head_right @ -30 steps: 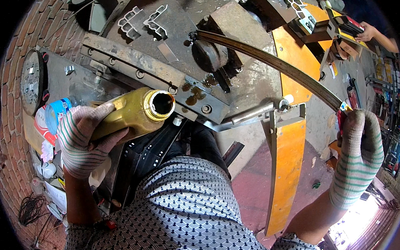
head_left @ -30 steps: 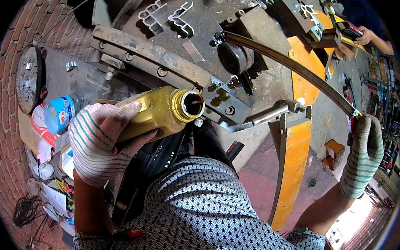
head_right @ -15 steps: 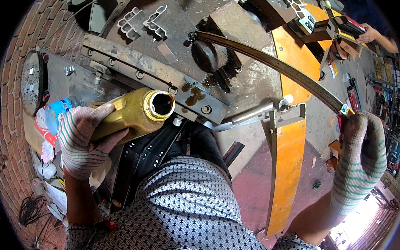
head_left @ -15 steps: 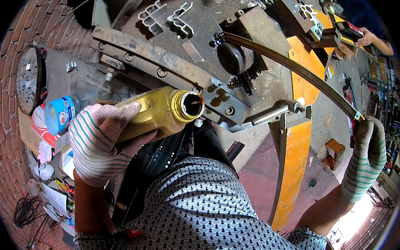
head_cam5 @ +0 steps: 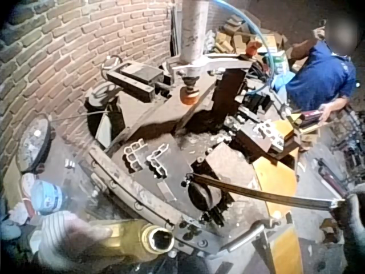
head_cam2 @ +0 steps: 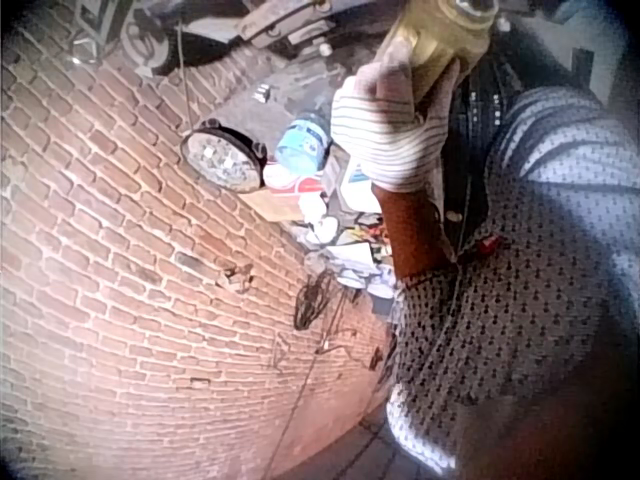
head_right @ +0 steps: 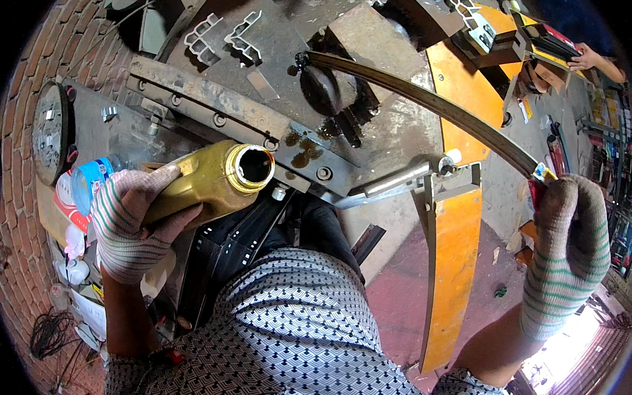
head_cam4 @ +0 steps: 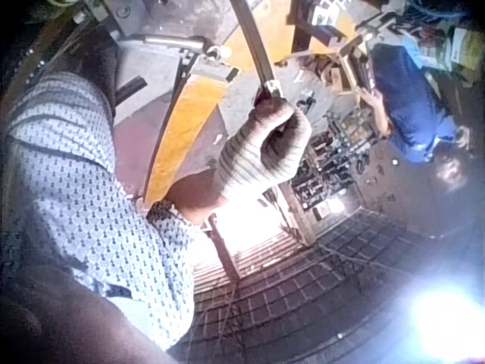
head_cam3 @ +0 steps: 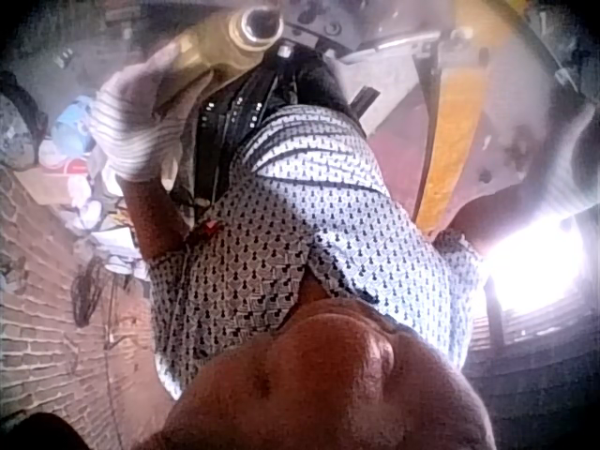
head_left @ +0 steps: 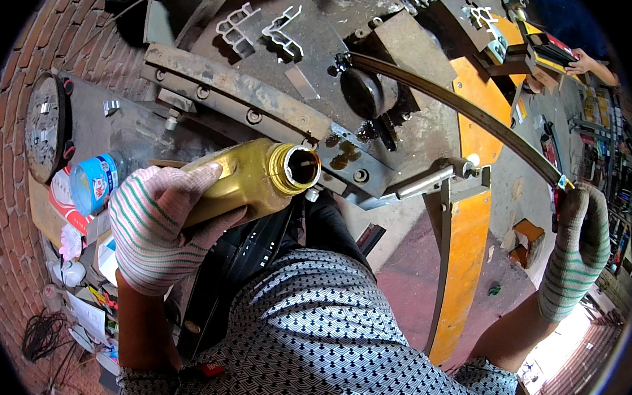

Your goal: The person pours lubricant from a yellow container into a metal dipstick tube attached to a machine. They repeatedly insert and remove the dipstick to check the fluid level, ensuring the machine is properly lubricated. The person wears gloves and works in a workshop environment.

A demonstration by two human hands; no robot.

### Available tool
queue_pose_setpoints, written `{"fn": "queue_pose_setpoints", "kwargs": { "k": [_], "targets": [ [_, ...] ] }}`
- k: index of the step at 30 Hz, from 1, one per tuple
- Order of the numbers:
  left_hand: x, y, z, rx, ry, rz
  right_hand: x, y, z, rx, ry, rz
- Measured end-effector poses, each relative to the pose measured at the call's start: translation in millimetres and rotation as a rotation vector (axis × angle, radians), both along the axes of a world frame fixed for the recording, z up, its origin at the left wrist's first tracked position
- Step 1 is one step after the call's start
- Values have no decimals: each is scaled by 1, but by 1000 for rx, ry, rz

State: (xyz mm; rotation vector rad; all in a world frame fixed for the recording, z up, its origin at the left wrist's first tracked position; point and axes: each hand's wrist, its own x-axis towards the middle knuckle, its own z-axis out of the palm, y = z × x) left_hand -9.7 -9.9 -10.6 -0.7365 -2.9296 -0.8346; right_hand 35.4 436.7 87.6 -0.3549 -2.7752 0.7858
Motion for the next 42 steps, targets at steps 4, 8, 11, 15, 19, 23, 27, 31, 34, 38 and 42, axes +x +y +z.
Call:
{"fn": "queue_pose_setpoints", "kwargs": {
  "k": [4, 8, 11, 15, 19, 23, 27, 31, 34, 38, 42],
  "targets": [
    [-1, -1, -1, 19, 2, -18, -1, 1, -3, -21, -10, -26],
    [-1, -1, 1, -11, 14, -14, 3, -1, -10, -98, -1, -148],
    [-1, 0, 1, -14, 24, -16, 5, -5, -16, -107, 46, -196],
    [-2, -2, 0, -14, 26, -26, 8, -13, -22, -263, 85, -273],
    [-2, 0, 2, 4, -6, -19, 11, -15, -25, -284, 28, -320],
    [-3, 1, 3, -9, -3, -21, 14, -15, -32, -332, 27, -303],
    [-4, 3, 4, -35, -25, -11, 17, -22, -35, -382, 16, -406],
    [-4, 5, 6, -48, -48, 10, 21, -21, -37, -320, 10, -362],
    [-4, 4, 7, -58, -46, 8, 20, -26, -38, -304, 62, -365],
    [-5, 5, 7, -54, -45, 1, 20, -30, -38, -228, 85, -343],
    [-6, 6, 7, -45, -28, -9, 21, -31, -38, -182, 132, -281]
  ]
}}
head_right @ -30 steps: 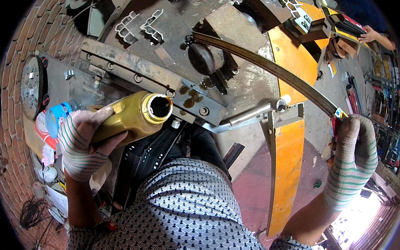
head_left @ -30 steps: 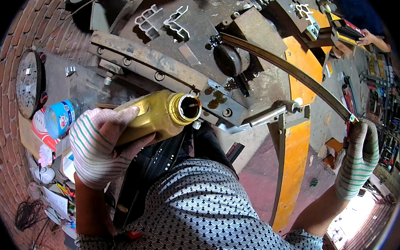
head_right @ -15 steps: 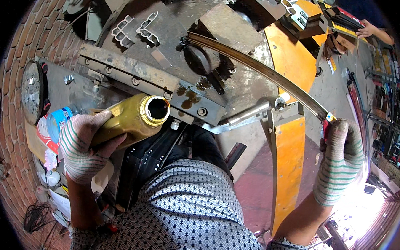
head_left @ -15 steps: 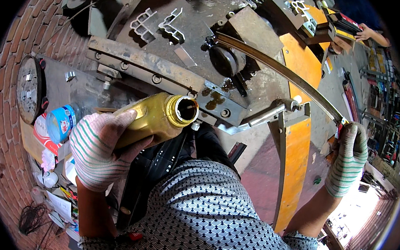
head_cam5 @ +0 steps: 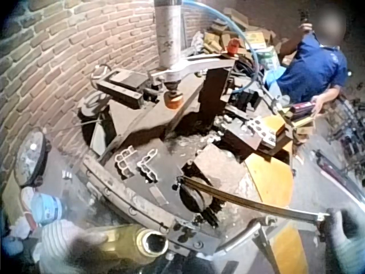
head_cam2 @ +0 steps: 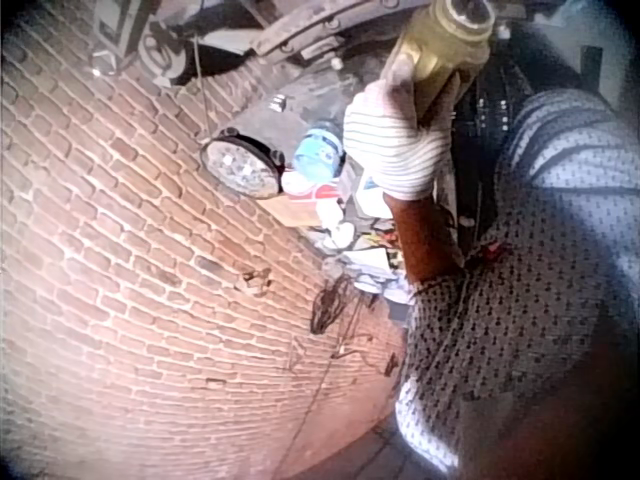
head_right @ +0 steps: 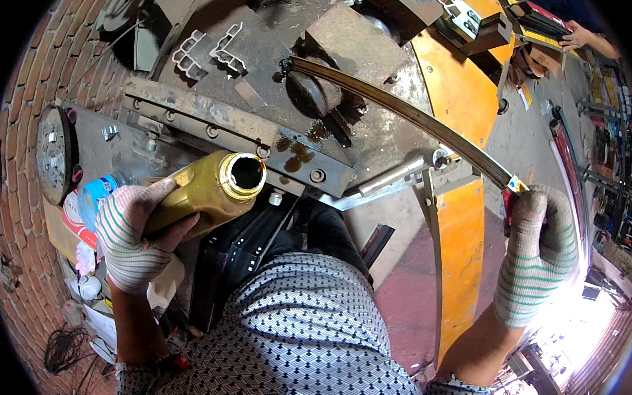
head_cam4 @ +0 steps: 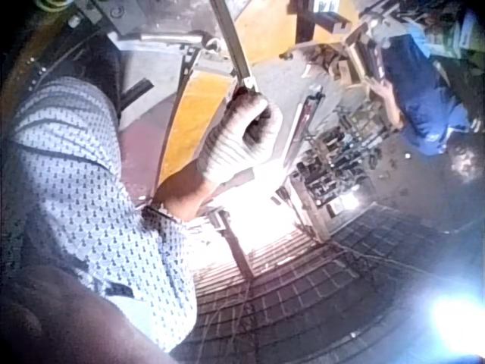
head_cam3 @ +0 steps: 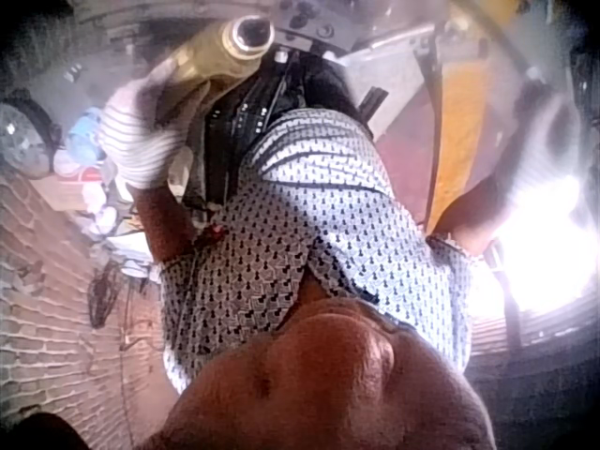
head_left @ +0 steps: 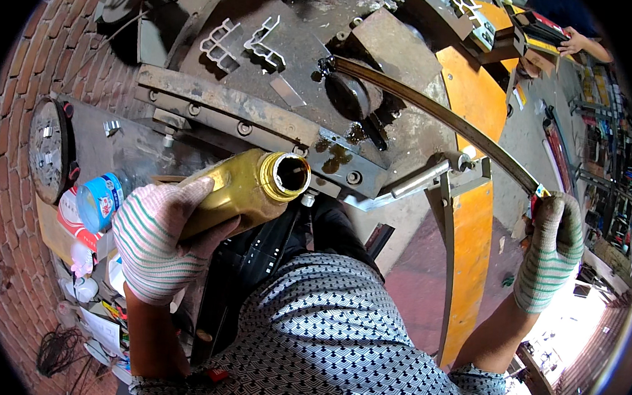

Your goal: The person pours lubricant from a yellow container into a metal dipstick tube attached to a machine. They repeatedly insert and remove the dipstick to check the fluid level, ensuring the machine is properly lubricated. The person wears gloves and works in a workshop environment.

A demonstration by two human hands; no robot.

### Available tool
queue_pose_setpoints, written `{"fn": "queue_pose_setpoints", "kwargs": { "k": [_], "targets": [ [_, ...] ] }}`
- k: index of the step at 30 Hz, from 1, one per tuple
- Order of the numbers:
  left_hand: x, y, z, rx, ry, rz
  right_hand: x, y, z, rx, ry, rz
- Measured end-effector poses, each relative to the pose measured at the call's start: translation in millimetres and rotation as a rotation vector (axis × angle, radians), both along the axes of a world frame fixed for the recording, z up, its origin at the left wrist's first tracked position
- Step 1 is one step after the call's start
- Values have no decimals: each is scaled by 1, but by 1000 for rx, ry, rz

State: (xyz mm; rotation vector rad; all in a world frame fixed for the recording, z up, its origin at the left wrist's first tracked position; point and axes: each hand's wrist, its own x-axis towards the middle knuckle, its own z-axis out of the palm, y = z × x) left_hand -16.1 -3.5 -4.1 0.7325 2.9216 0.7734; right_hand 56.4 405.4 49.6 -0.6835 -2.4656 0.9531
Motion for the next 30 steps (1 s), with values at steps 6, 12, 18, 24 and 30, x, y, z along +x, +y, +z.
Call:
{"fn": "queue_pose_setpoints", "kwargs": {
  "k": [6, 12, 18, 24, 30],
  "targets": [
    [1, -2, -1, -1, 7, -3, 4, 5, 2, 69, -47, 77],
    [2, -3, 0, -36, -8, 10, 5, 2, 2, 1, -65, 54],
    [-1, -2, -2, -41, 4, -22, 9, 3, -8, -120, -23, 43],
    [0, -3, -1, -77, 47, -47, 8, 1, -14, -188, -67, -20],
    [-1, 1, -1, -94, 89, -48, 17, 5, -32, -353, -131, -112]
  ]
}}
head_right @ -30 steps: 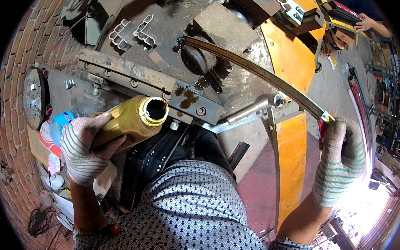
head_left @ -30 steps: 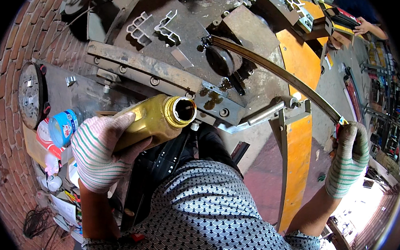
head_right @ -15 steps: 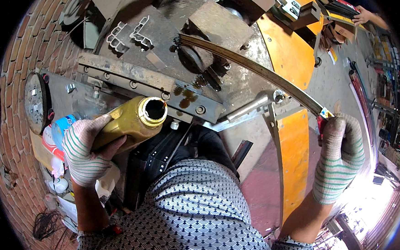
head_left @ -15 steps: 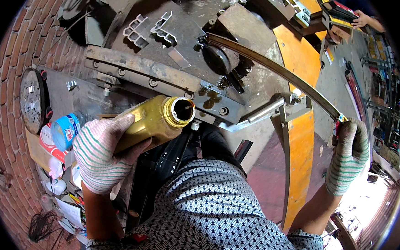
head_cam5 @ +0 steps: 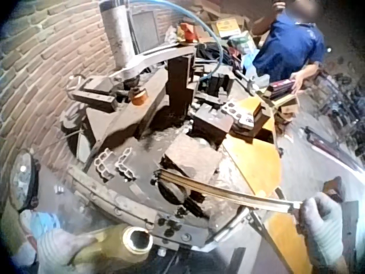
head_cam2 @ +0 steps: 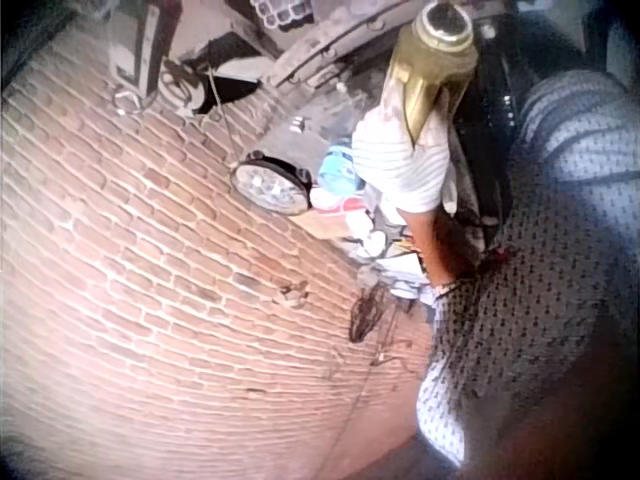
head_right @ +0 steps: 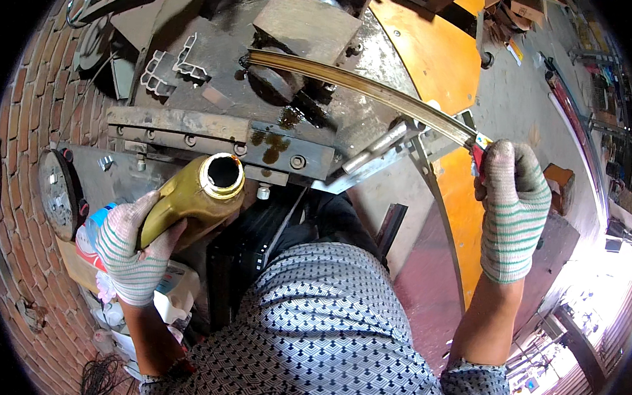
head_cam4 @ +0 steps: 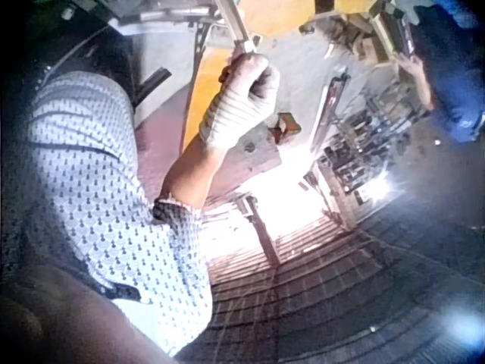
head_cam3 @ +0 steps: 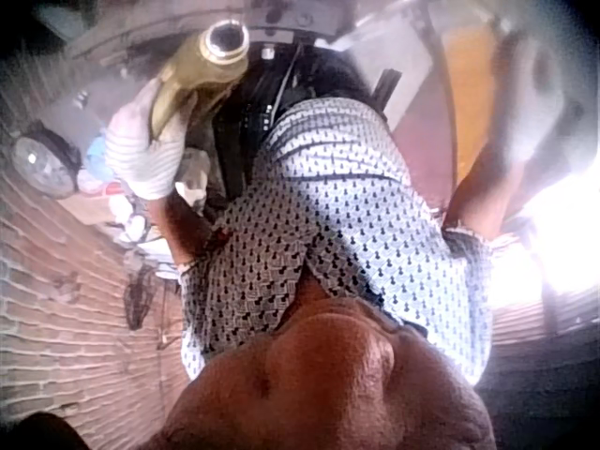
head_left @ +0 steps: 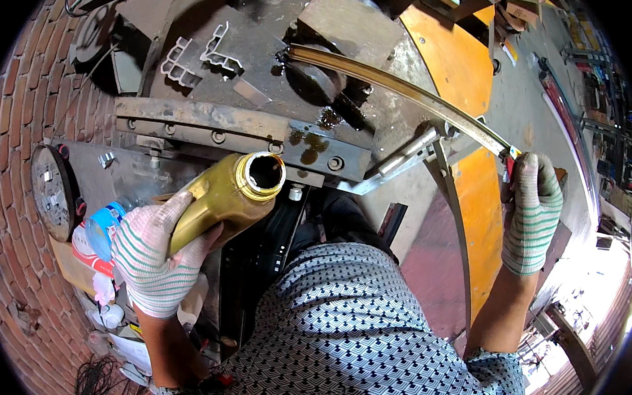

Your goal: The person pours lubricant from a yellow container into a metal dipstick tube attached to a machine. They repeatedly insert and remove the dipstick to check the fluid level, ensuring the machine is properly lubricated. The person wears gloves and works in a workshop environment.

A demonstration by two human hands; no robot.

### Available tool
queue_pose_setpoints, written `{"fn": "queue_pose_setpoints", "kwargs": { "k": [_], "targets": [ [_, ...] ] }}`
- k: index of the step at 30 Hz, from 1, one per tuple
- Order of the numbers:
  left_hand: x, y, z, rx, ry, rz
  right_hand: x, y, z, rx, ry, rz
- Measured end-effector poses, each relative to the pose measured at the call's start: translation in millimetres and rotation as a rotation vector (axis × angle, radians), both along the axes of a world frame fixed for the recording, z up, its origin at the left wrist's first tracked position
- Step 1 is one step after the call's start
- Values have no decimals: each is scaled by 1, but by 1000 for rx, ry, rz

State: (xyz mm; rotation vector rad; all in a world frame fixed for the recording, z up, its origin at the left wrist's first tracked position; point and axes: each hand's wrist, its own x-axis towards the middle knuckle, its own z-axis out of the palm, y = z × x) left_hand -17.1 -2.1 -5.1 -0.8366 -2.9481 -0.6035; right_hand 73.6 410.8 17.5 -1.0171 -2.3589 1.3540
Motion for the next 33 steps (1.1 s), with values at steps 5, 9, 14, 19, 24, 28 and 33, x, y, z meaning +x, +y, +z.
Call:
{"fn": "queue_pose_setpoints", "kwargs": {
  "k": [5, 9, 14, 19, 24, 28, 33],
  "targets": [
    [-1, 2, 0, 24, 9, 0, 7, 1, -12, -179, 6, -59],
    [1, 3, -2, 30, 15, 19, 16, 8, -25, -289, 27, -60],
    [-1, 6, 0, 13, 1, 14, 27, 19, -41, -502, 57, -99],
    [-2, 8, 1, -20, 43, -8, 37, 20, -54, -629, 50, -106],
    [-3, 8, 2, -49, 60, -17, 40, 18, -66, -670, 58, -120],
    [-1, 12, 3, -36, -17, 27, 48, 24, -73, -724, 42, -15],
    [-4, 11, 3, -19, -2, 2, 52, 19, -79, -746, -3, 38]
  ]
}}
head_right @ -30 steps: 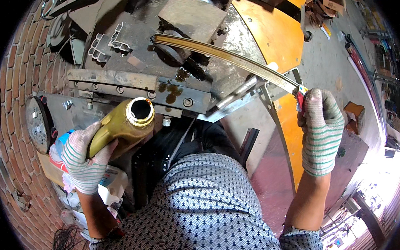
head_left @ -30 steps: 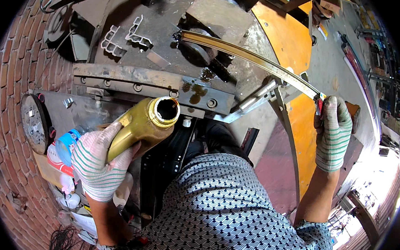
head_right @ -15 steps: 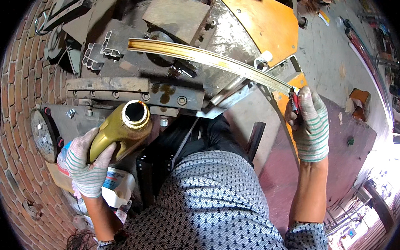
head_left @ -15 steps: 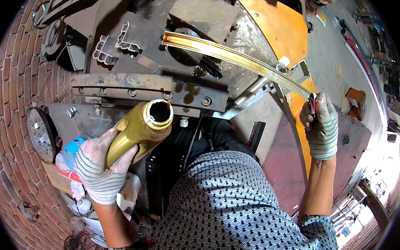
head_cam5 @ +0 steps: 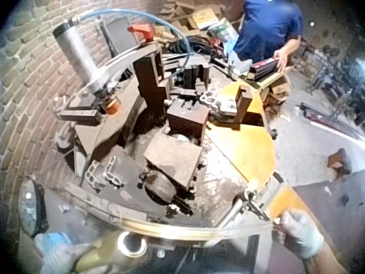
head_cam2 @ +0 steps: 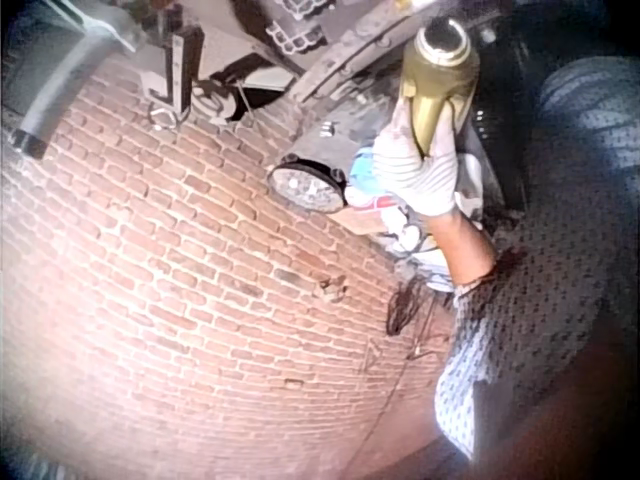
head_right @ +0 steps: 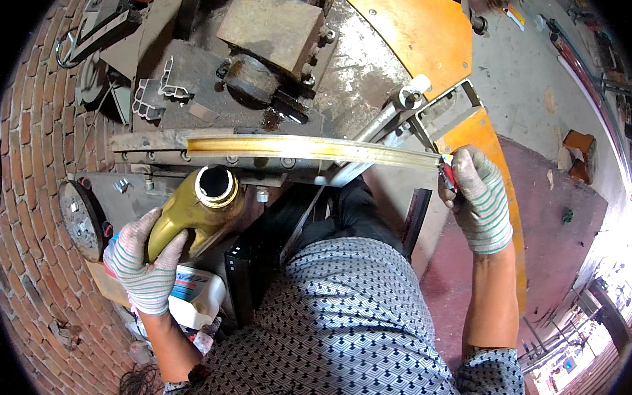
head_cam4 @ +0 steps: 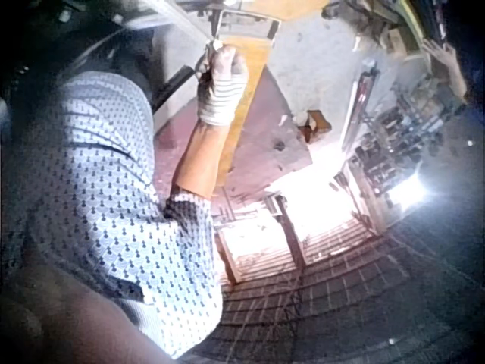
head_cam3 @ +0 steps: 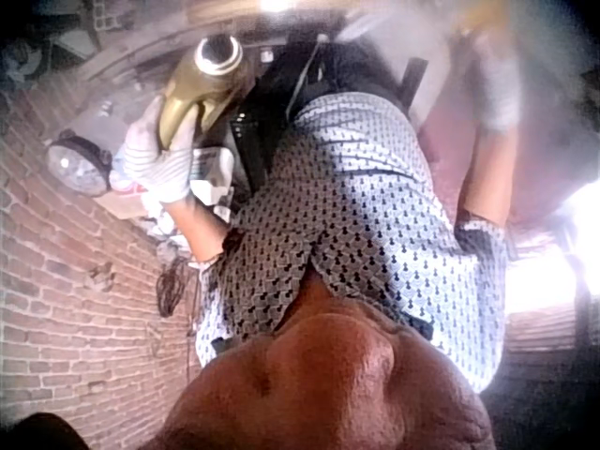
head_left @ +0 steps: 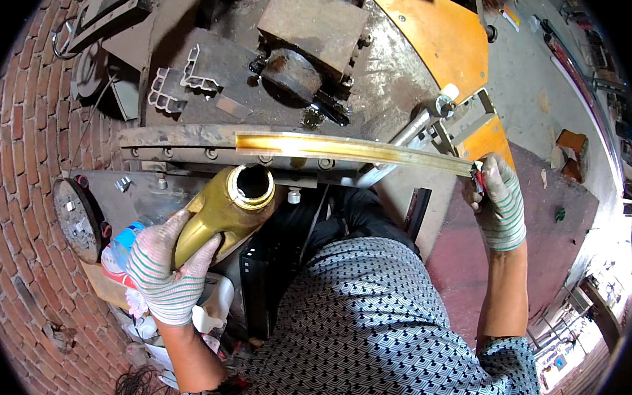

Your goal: The person pours lubricant from a yellow container into a metal dipstick tube attached to a machine. They repeatedly insert and remove the dipstick to check the fluid level, ensuring the machine is properly lubricated. The person wears gloves and works in a workshop environment.

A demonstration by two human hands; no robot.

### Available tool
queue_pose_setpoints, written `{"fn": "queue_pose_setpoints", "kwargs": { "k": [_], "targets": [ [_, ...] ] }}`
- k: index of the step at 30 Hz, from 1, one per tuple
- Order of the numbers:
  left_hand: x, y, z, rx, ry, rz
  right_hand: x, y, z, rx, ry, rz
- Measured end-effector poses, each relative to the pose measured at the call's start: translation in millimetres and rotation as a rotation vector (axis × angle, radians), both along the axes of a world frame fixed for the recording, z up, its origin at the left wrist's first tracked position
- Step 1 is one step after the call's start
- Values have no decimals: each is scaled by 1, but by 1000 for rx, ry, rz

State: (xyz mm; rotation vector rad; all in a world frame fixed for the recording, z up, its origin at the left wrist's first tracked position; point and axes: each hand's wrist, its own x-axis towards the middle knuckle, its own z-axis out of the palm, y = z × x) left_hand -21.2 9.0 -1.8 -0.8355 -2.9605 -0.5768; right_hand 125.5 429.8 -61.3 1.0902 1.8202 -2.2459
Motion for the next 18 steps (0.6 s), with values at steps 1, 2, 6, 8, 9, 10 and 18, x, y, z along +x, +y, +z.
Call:
{"fn": "queue_pose_setpoints", "kwargs": {
  "k": [1, 2, 6, 8, 9, 10, 18],
  "targets": [
    [1, -1, -1, 2, 9, -3, 0, -3, 0, -3, -2, 7],
    [1, -2, -2, 5, 17, -7, 0, -5, -1, -5, -4, 15],
    [1, -3, -3, -7, 28, -17, 0, -7, -2, 26, -54, 55],
    [0, -1, -2, -1, -1, -4, 4, -6, -5, 36, -56, 59],
    [0, -4, -4, 4, 20, -4, 4, -7, -7, 41, -58, 62],
    [0, -4, -3, -14, 30, -9, 4, -8, -7, 48, -67, 60],
    [0, -8, -3, -7, 36, -30, -3, -15, -1, 95, -100, 108]
  ]
}}
